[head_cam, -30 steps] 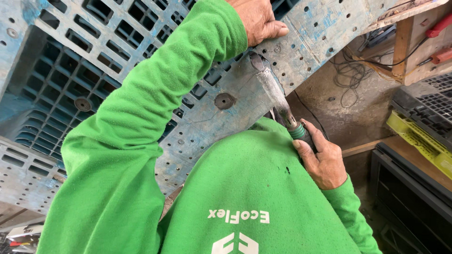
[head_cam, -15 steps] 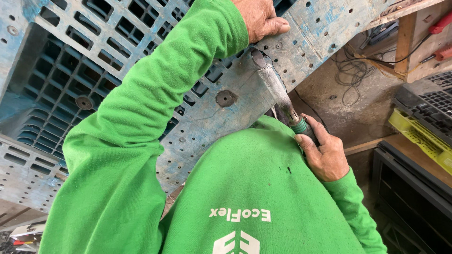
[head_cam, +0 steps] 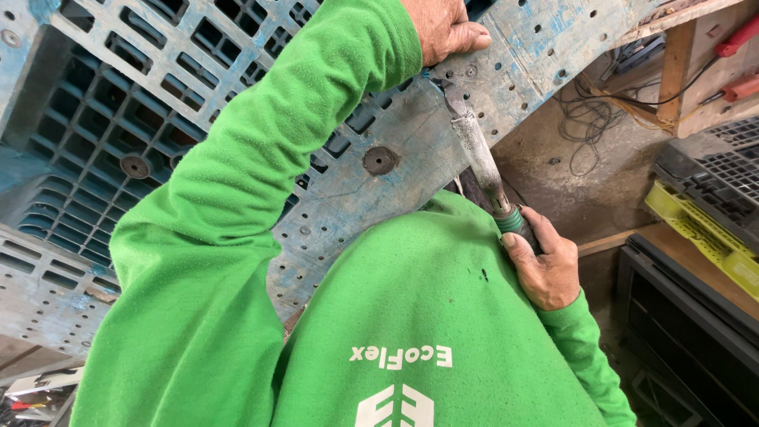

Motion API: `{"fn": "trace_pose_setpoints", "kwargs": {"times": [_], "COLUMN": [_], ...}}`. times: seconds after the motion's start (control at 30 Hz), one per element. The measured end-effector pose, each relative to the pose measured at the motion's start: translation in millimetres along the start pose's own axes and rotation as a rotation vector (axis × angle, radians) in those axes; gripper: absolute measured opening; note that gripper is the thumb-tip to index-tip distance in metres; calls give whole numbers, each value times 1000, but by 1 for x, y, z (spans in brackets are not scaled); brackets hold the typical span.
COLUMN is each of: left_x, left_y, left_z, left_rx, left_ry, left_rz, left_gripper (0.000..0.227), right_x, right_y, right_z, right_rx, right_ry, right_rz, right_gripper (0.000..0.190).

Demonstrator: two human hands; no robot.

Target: The person uses a soldering iron to melt and smooth the edges of a large blue plastic pallet. They work along the grid and rim areas, occasionally repositioning the pallet to access different sections.

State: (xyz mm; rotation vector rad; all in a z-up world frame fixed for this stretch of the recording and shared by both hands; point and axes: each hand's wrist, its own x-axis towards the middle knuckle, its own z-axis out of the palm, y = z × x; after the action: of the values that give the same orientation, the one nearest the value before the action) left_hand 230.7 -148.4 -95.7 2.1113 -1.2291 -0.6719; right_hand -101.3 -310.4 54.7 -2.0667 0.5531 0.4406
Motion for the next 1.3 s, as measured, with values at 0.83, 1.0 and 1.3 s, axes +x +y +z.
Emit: {"fn": "trace_pose_setpoints", "kwargs": {"times": [0.83,1.0,1.3], "left_x": [-6,-9,-7], "left_y": [23,38,57], "left_z": [-34,-46,-50], "left_rx": [-39,52,13], "left_ry": [-141,-19,-118], "left_rz": [-229,-303,-557], "left_gripper": [54,62,54], "right_x": [40,56,91], "right_y": [-15,-18,-14], "right_z": [-42,-62,-95], "right_rx": [-148,-236,-338], "right_ry": [-144,-207,-312], "right_rz": [64,49,-8], "right_gripper": [45,46,49]}}
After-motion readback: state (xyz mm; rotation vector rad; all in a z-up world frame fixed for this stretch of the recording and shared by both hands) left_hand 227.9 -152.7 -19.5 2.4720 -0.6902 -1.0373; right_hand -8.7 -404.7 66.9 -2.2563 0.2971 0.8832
